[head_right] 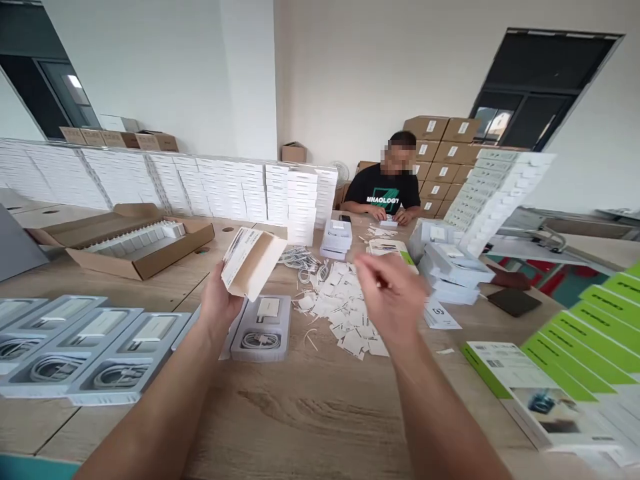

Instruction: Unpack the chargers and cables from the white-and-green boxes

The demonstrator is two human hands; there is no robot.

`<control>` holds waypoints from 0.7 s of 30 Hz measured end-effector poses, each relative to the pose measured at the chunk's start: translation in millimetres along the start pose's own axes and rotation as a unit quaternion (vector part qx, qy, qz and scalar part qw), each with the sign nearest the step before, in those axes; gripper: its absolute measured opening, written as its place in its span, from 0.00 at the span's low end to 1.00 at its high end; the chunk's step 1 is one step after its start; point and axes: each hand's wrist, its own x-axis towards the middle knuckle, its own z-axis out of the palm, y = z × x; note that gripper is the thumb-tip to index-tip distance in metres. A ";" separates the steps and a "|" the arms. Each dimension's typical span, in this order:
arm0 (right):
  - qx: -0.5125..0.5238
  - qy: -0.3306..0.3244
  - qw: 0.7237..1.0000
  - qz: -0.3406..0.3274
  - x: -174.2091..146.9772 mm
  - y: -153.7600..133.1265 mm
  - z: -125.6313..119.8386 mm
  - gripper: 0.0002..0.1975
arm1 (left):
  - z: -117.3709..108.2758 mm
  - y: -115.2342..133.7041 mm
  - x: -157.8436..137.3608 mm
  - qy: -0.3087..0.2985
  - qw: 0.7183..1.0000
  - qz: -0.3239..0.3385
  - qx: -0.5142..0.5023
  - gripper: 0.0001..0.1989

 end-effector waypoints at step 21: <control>-0.038 -0.354 0.927 0.116 -71.7 32.9 37.6 0.12 | 0.9 -0.5 -3.4 -0.092 0.983 -0.159 0.021 0.09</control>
